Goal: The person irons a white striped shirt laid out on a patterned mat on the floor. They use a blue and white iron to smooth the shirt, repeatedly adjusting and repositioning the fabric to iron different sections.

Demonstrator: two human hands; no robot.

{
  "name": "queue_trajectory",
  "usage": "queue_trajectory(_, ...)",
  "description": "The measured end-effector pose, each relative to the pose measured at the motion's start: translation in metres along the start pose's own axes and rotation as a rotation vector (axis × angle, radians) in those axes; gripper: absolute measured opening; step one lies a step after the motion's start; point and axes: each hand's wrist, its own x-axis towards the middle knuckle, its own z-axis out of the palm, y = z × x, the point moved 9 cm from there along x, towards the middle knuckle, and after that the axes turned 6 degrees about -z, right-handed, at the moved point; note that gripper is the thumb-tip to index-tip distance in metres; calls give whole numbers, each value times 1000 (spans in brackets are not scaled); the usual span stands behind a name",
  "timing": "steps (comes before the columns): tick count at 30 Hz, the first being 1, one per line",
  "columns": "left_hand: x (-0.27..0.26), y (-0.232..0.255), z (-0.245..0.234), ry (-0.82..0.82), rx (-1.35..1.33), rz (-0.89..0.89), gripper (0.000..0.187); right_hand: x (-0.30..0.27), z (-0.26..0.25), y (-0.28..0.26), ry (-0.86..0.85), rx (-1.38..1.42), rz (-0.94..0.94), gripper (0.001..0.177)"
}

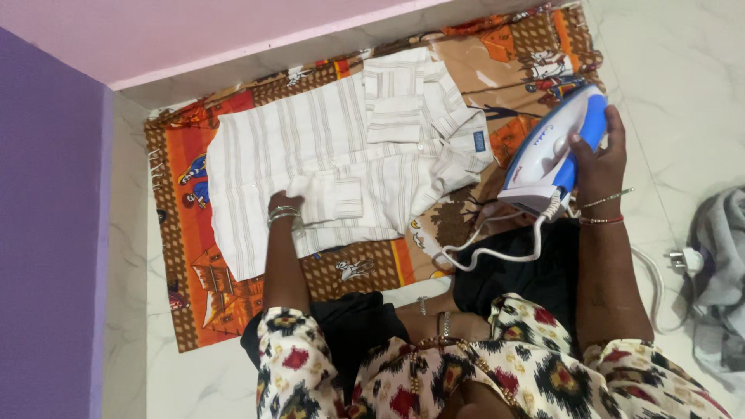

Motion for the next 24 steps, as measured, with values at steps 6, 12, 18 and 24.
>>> queue_trajectory(6, -54, 74, -63, -75, -71, 311, 64, 4, -11, -4, -43, -91, -26, 81)
queue_trajectory(12, -241, 167, -64, -50, -94, 847, 69, 26, -37, -69, -225, -337, -87, 89)
queue_trajectory(18, -431, 207, 54, -368, -156, 1085, 62, 63, -61, -125, -433, -823, 80, 96)
queue_trajectory(24, -534, 183, 172, -842, 58, 989, 66, 74, -46, -143, -638, -1003, -12, 91)
